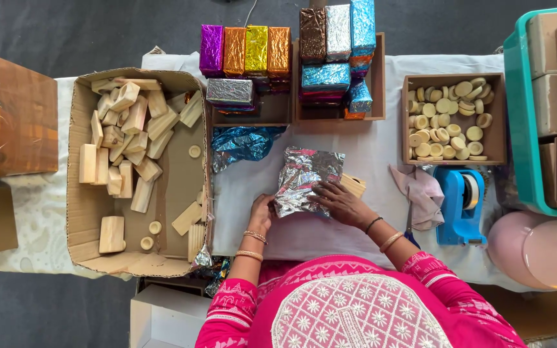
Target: The recorder is shown wrapping small soap bars in decorative foil and then assembling wooden containers or packaging elements.
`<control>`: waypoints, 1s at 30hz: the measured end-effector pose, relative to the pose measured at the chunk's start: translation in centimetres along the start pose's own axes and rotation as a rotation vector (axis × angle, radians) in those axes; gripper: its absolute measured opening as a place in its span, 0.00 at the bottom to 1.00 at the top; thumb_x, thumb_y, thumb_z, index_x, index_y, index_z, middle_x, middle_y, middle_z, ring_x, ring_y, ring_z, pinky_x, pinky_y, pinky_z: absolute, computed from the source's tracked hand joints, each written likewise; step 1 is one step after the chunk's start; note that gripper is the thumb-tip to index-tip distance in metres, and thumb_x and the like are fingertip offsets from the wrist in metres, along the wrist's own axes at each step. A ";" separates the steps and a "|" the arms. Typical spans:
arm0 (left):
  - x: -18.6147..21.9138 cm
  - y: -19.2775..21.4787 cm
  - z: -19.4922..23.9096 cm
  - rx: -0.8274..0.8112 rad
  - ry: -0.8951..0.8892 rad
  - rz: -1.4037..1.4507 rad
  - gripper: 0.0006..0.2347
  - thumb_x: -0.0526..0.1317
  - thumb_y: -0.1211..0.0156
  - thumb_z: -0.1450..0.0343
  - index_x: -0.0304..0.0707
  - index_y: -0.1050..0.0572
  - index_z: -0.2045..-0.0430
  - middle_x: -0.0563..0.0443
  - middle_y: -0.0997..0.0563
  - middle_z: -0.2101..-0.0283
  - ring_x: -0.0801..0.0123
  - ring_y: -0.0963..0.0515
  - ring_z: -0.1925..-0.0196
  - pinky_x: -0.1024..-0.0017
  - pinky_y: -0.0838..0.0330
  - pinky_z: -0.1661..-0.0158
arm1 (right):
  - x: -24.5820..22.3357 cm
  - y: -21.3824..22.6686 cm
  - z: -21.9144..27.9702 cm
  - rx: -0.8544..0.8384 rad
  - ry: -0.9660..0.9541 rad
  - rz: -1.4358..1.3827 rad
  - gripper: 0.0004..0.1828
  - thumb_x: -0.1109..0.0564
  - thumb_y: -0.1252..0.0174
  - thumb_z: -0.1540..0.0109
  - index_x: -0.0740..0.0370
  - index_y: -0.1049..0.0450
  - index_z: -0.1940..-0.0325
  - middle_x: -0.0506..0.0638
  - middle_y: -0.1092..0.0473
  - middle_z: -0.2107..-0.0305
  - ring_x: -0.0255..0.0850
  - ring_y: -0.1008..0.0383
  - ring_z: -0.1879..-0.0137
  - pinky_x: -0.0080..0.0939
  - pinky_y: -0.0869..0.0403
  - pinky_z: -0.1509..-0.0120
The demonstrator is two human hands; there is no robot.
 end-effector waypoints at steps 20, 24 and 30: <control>-4.1 1.0 1.3 0.000 0.039 0.292 0.02 0.32 0.44 0.28 0.37 0.26 0.72 0.47 0.19 0.69 0.61 0.20 0.67 0.66 0.24 0.66 | 0.0 0.1 1.6 0.135 -0.084 -0.232 0.25 0.57 0.37 0.44 0.46 0.24 0.42 0.48 0.30 0.43 0.49 0.41 0.27 0.55 0.47 0.22; -3.3 0.2 3.0 -0.007 0.018 0.441 0.06 0.39 0.46 0.26 0.38 0.24 0.69 0.48 0.19 0.67 0.60 0.20 0.65 0.62 0.24 0.61 | 5.6 -8.4 4.0 0.283 -0.364 -0.759 0.21 0.62 0.44 0.41 0.62 0.25 0.43 0.55 0.24 0.50 0.47 0.25 0.42 0.42 0.28 0.35; 7.1 -10.8 12.1 -0.125 -0.150 0.409 0.18 0.51 0.53 0.27 0.32 0.24 0.68 0.40 0.17 0.62 0.54 0.16 0.55 0.58 0.23 0.48 | 10.8 -11.5 2.3 0.373 -0.750 -1.106 0.13 0.57 0.47 0.27 0.72 0.24 0.53 0.64 0.31 0.69 0.37 0.37 0.61 0.44 0.33 0.56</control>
Point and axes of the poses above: each hand's wrist, its own z-axis away from the middle knuckle, its own y-axis out of the back of the hand, x = y × z, the point moved 10 cm from there along -z, towards the middle knuckle
